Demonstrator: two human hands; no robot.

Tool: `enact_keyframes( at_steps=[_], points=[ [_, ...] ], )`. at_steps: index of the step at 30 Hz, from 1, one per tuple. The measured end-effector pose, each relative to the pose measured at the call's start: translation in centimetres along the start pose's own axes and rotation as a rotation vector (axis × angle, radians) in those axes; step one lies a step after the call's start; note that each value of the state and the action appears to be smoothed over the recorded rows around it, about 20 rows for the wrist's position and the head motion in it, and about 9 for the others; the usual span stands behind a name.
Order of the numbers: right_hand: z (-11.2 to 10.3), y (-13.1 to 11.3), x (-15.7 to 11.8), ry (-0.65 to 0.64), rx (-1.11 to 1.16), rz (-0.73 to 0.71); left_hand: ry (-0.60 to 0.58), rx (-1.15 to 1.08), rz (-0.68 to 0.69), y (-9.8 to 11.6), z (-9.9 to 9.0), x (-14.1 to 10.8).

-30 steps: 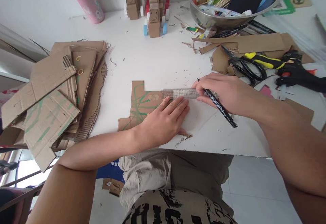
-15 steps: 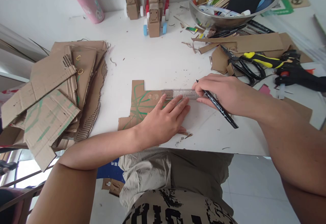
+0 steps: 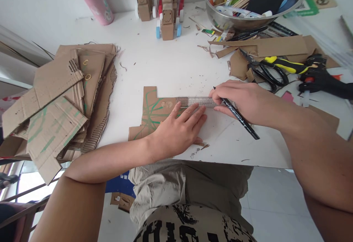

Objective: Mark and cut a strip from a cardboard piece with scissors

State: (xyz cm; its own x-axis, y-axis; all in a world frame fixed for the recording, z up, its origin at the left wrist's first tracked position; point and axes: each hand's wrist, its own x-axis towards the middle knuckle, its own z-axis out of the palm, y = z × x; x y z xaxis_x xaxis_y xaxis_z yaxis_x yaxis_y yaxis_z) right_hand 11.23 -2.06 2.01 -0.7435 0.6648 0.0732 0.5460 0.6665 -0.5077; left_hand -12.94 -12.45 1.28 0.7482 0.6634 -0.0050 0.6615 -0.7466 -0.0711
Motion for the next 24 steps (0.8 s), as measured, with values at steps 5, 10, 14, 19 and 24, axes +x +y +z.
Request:
enact_keyframes(
  at_steps=[5, 10, 14, 19, 24],
  points=[
    [0.5, 0.77, -0.31, 0.017, -0.037, -0.05, 0.001, -0.004, 0.002, 0.03, 0.21, -0.02],
    [0.46, 0.71, -0.08, 0.002, -0.043, -0.04, 0.012, 0.021, 0.013, -0.02, 0.25, -0.01],
    [0.46, 0.65, -0.01, 0.002, -0.03, -0.029, 0.011, 0.028, 0.016, -0.04, 0.28, -0.03],
    [0.36, 0.56, -0.18, 0.008, -0.031, -0.04, 0.03, 0.028, 0.026, -0.12, 0.44, -0.11],
    [0.51, 0.72, -0.2, 0.003, -0.028, -0.002, 0.047, 0.053, 0.042, -0.19, 0.64, -0.15]
  ],
)
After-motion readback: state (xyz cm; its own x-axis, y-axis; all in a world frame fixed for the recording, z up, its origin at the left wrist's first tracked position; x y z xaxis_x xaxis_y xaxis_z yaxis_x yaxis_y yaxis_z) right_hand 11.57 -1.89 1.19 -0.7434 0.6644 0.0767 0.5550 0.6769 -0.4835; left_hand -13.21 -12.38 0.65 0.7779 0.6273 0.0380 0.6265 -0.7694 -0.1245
